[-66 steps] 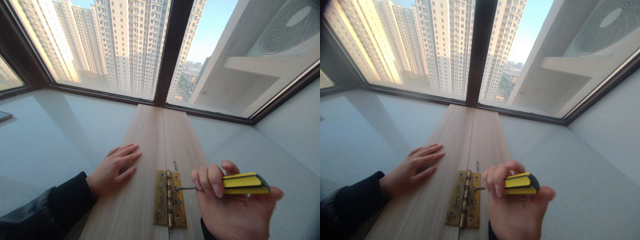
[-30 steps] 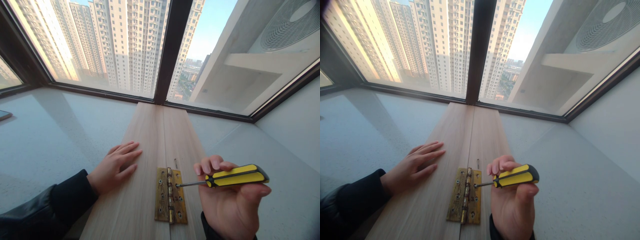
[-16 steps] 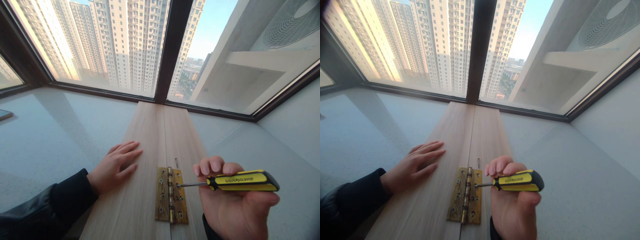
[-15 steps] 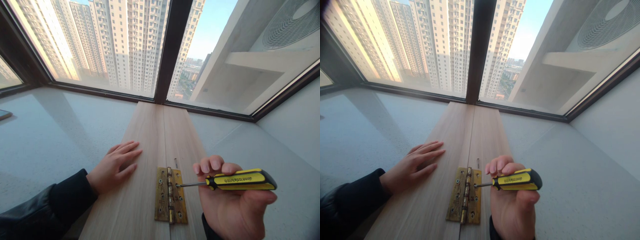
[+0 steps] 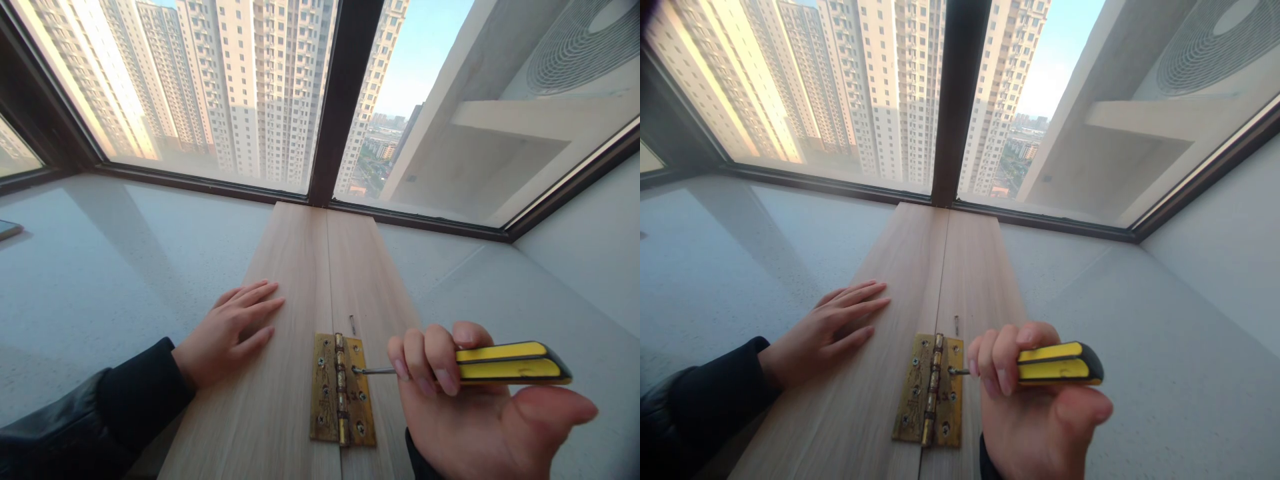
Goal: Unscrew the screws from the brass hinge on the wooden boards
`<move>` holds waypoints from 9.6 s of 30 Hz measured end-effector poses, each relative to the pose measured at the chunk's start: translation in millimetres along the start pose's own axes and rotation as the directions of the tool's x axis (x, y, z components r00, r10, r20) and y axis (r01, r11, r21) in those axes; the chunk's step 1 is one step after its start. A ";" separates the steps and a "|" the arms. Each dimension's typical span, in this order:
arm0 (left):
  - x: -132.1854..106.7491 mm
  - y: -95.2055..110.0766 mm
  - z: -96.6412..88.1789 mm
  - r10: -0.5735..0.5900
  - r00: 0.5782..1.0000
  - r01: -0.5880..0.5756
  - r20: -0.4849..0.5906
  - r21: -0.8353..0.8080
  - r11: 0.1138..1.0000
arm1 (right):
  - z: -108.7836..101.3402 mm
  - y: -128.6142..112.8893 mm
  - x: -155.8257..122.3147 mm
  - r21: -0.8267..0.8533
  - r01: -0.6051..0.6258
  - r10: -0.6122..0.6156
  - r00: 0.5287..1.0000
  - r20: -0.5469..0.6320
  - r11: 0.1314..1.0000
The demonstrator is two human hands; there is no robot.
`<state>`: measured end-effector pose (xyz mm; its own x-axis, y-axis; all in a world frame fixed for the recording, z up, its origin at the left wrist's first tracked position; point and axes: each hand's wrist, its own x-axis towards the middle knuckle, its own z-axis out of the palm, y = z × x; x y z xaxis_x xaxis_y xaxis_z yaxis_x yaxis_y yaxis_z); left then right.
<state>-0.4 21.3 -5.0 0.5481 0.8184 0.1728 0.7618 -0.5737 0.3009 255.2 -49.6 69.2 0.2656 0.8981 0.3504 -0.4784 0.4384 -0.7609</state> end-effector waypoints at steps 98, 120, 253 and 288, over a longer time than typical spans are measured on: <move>3.3 4.1 -4.7 -0.010 1.000 0.011 0.006 -0.050 0.999 | 11.6 -30.7 3.0 -0.128 -0.101 0.102 0.995 0.005 0.987; 1.2 4.1 -4.9 -0.018 1.000 0.019 0.021 -0.030 0.999 | 23.9 -31.2 4.1 -0.268 -0.182 0.287 0.855 0.432 0.946; 1.2 0.9 -2.1 0.002 1.000 -0.002 0.010 -0.020 1.000 | -1.1 -25.1 -5.4 -0.158 -0.045 0.111 0.891 0.441 0.986; 1.7 2.5 -3.7 0.009 1.000 -0.009 0.003 -0.041 0.999 | 12.9 -13.6 2.2 0.024 -0.165 0.136 0.875 0.464 0.986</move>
<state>1.1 21.3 -0.4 0.5558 0.8131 0.1729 0.7421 -0.5790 0.3377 251.4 -53.1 87.4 -0.2211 0.8615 0.4571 -0.5354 0.2845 -0.7952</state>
